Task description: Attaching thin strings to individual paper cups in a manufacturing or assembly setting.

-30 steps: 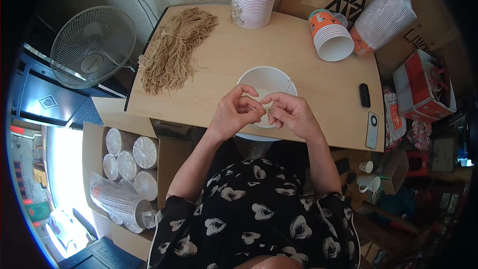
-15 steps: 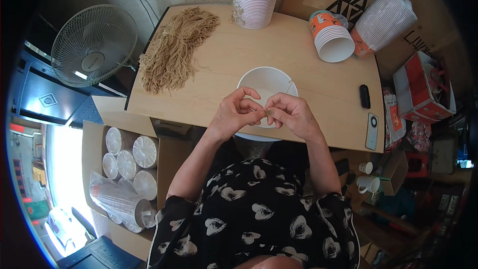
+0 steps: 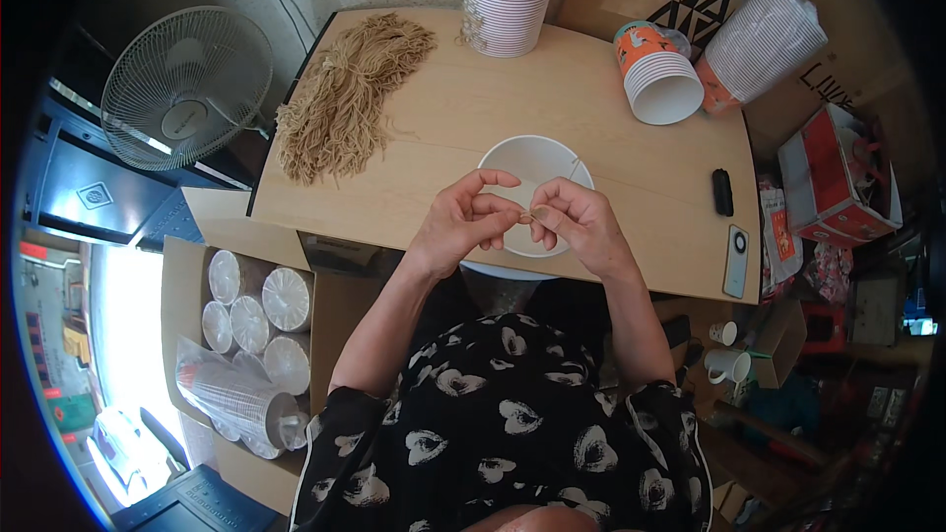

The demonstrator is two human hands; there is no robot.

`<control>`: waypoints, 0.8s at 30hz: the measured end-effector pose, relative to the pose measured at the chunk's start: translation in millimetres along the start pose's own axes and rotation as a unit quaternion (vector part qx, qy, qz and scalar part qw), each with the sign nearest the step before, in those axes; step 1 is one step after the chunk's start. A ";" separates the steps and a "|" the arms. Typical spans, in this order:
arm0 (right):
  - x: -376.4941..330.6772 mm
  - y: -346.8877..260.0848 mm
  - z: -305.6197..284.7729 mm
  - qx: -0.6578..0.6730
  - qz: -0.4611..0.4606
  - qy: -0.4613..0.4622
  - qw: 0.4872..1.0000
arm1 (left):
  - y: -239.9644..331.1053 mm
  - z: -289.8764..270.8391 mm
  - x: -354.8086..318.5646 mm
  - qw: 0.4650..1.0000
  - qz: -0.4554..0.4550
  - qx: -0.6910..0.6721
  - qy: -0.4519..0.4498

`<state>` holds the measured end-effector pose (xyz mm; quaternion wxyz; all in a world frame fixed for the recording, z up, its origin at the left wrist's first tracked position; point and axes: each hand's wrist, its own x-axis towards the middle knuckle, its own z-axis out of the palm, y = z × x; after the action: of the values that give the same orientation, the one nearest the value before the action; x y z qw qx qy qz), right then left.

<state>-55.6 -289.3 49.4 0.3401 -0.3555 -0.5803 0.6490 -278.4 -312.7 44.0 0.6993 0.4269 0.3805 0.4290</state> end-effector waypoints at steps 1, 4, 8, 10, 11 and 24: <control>0.4 0.9 -0.4 0.000 0.000 0.000 1.000 | 0.1 0.1 -0.4 1.000 -0.004 0.000 0.005; 1.6 1.7 -1.1 0.002 -0.003 0.002 1.000 | 0.7 -1.3 -0.6 1.000 -0.012 -0.003 0.008; 2.9 3.7 -1.8 0.005 -0.002 0.018 1.000 | 3.9 1.4 -0.9 1.000 -0.017 -0.015 0.006; 3.1 5.5 -1.5 0.012 -0.006 0.022 1.000 | 6.7 3.2 -1.4 1.000 -0.014 -0.012 0.005; 3.3 5.7 -0.7 0.014 -0.007 0.032 0.999 | 7.7 3.9 -1.5 1.000 -0.009 -0.009 0.003; -21.8 -18.8 -12.4 -0.228 -0.055 0.075 0.969 | 15.2 15.6 -1.6 0.945 0.132 0.298 0.017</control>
<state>-33.2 -299.8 68.7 0.3277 -0.4388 -0.7045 0.4514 -269.1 -314.3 63.6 0.4704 0.6548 0.4432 0.3919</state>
